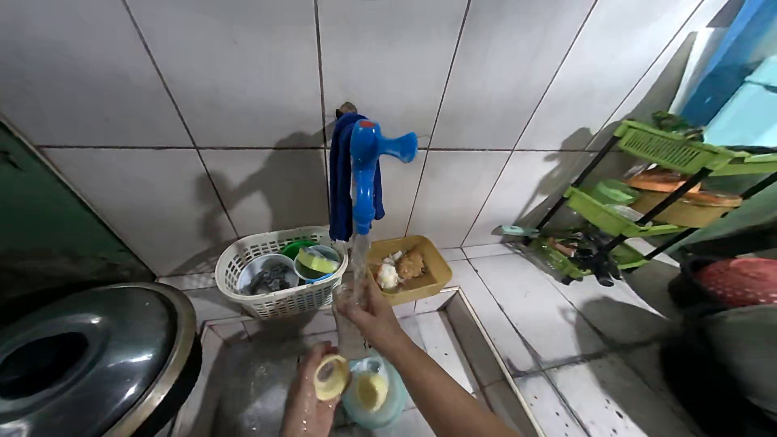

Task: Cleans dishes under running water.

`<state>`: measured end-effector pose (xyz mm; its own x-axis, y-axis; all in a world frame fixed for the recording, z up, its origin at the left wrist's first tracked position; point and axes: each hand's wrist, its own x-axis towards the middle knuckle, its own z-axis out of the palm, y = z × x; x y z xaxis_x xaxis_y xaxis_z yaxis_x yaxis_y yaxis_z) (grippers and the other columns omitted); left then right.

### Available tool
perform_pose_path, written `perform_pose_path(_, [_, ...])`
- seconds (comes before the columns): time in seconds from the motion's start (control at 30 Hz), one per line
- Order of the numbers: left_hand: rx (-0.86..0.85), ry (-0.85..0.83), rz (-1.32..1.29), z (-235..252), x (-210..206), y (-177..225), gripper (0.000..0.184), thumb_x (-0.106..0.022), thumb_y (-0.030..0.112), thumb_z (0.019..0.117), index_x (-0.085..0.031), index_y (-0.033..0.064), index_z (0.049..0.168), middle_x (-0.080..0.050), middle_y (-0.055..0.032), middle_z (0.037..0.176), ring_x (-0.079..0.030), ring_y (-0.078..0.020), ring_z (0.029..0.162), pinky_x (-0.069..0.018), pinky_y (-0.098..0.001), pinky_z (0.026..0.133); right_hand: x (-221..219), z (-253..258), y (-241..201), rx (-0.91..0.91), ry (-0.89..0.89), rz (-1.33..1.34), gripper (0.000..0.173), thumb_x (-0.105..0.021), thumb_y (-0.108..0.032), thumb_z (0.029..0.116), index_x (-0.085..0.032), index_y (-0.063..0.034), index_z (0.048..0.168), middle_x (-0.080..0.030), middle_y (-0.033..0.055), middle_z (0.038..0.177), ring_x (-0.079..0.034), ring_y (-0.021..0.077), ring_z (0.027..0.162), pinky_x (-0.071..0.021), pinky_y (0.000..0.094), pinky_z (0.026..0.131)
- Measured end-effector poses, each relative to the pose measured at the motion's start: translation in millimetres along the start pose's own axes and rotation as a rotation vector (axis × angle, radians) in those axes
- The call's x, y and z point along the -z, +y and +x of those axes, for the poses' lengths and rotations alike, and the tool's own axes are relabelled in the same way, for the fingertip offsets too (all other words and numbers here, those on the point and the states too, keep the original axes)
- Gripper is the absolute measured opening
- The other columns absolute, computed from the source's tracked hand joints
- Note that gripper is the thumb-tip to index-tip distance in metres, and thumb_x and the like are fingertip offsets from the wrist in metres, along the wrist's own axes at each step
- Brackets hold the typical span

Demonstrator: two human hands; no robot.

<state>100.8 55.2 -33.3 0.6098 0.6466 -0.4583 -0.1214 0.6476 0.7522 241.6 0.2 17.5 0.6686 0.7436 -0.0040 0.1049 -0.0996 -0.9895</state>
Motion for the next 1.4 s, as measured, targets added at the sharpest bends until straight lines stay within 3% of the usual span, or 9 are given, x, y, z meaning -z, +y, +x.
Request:
perform_pose_path(0.13, [0.055, -0.115, -0.054, -8, -14, -15, 0.042, -0.035, 0.030, 0.1110, -0.046, 0.0037, 0.142, -0.066, -0.0165, 0.119, -0.068, -0.0258, 0.101, -0.0598, -0.0419, 0.081, -1, 2, -7, 0.037, -0.015, 0.066, 0.064, -0.077, -0.017, 0.0902, -0.044, -0.0079, 0.144, -0.064, 0.0127, 0.121, -0.066, 0.0206, 0.098, -0.0571, 0.0398, 0.082])
perform_pose_path(0.3, [-0.040, -0.094, -0.068, 2, -18, -2, 0.037, -0.040, 0.019, 0.1083, -0.043, 0.0031, 0.141, -0.063, -0.0153, 0.117, -0.067, -0.0239, 0.100, -0.0595, -0.0394, 0.081, 17, 2, -29, 0.057, -0.204, -0.127, 0.059, -0.082, -0.009, 0.0860, -0.054, -0.0036, 0.138, -0.067, 0.0131, 0.122, -0.067, 0.0213, 0.105, -0.0575, 0.0405, 0.091])
perform_pose_path(0.5, [-0.029, -0.059, -0.006, 1, 10, 1, 0.040, -0.038, 0.021, 0.1093, -0.041, 0.0065, 0.147, -0.063, -0.0132, 0.127, -0.068, -0.0215, 0.103, -0.0596, -0.0350, 0.080, 17, -3, -12, -0.021, -0.022, 0.106, 0.051, -0.069, -0.021, 0.0974, -0.048, -0.0080, 0.142, -0.068, 0.0089, 0.111, -0.067, 0.0153, 0.086, -0.0591, 0.0362, 0.077])
perform_pose_path(0.6, [0.020, 0.135, -0.134, -1, 30, -8, 0.031, -0.043, 0.024, 0.1088, -0.052, 0.0067, 0.133, -0.064, -0.0111, 0.111, -0.067, -0.0207, 0.095, -0.0599, -0.0367, 0.075, 8, 2, 5, 0.019, -0.018, -0.050, 0.061, -0.081, -0.015, 0.0880, -0.052, -0.0010, 0.140, -0.069, 0.0157, 0.114, -0.069, 0.0218, 0.095, -0.0594, 0.0413, 0.085])
perform_pose_path(0.77, [0.071, 0.116, -0.212, -13, 62, -25, 0.026, -0.033, 0.025, 0.1108, -0.054, 0.0106, 0.115, -0.068, -0.0039, 0.093, -0.071, -0.0147, 0.080, -0.0618, -0.0323, 0.064, -4, -1, 18, 0.059, -0.053, -0.039, 0.056, -0.083, -0.010, 0.0846, -0.057, 0.0000, 0.133, -0.069, 0.0140, 0.117, -0.069, 0.0200, 0.097, -0.0587, 0.0396, 0.086])
perform_pose_path(0.97, [0.101, 0.135, -0.283, -23, 61, -21, 0.029, -0.031, 0.029, 0.1112, -0.055, 0.0119, 0.114, -0.067, -0.0060, 0.095, -0.071, -0.0179, 0.082, -0.0622, -0.0342, 0.063, -11, 2, 24, -0.203, 0.131, 0.469, 0.043, -0.061, -0.017, 0.1027, -0.045, -0.0051, 0.140, -0.067, 0.0114, 0.110, -0.068, 0.0188, 0.089, -0.0587, 0.0385, 0.078])
perform_pose_path(1.03, [0.130, 0.179, -0.330, -25, 52, -14, 0.034, -0.030, 0.036, 0.1112, -0.055, 0.0127, 0.116, -0.067, -0.0084, 0.097, -0.071, -0.0218, 0.085, -0.0617, -0.0380, 0.065, -16, 4, 33, -0.326, 0.159, 0.692, 0.039, -0.044, -0.036, 0.1099, -0.043, -0.0131, 0.141, -0.066, 0.0091, 0.107, -0.067, 0.0196, 0.086, -0.0582, 0.0388, 0.074])
perform_pose_path(1.13, [0.167, 0.225, -0.379, -29, 41, -8, 0.036, -0.031, 0.041, 0.1108, -0.053, 0.0129, 0.119, -0.066, -0.0121, 0.101, -0.070, -0.0274, 0.090, -0.0613, -0.0435, 0.071, -27, -2, 38, -0.524, 0.218, 0.952, 0.052, -0.038, -0.058, 0.1061, -0.052, -0.0124, 0.128, -0.065, 0.0099, 0.100, -0.067, 0.0187, 0.078, -0.0577, 0.0329, 0.066])
perform_pose_path(1.4, [0.107, 0.266, -0.367, -28, 41, -10, 0.034, -0.036, 0.036, 0.1104, -0.051, 0.0083, 0.121, -0.063, -0.0131, 0.105, -0.068, -0.0245, 0.092, -0.0607, -0.0398, 0.075, -43, -1, 31, -0.623, 0.351, 1.278, 0.057, -0.034, -0.064, 0.1040, -0.057, -0.0130, 0.116, -0.067, 0.0084, 0.092, -0.068, 0.0154, 0.071, -0.0568, 0.0254, 0.058])
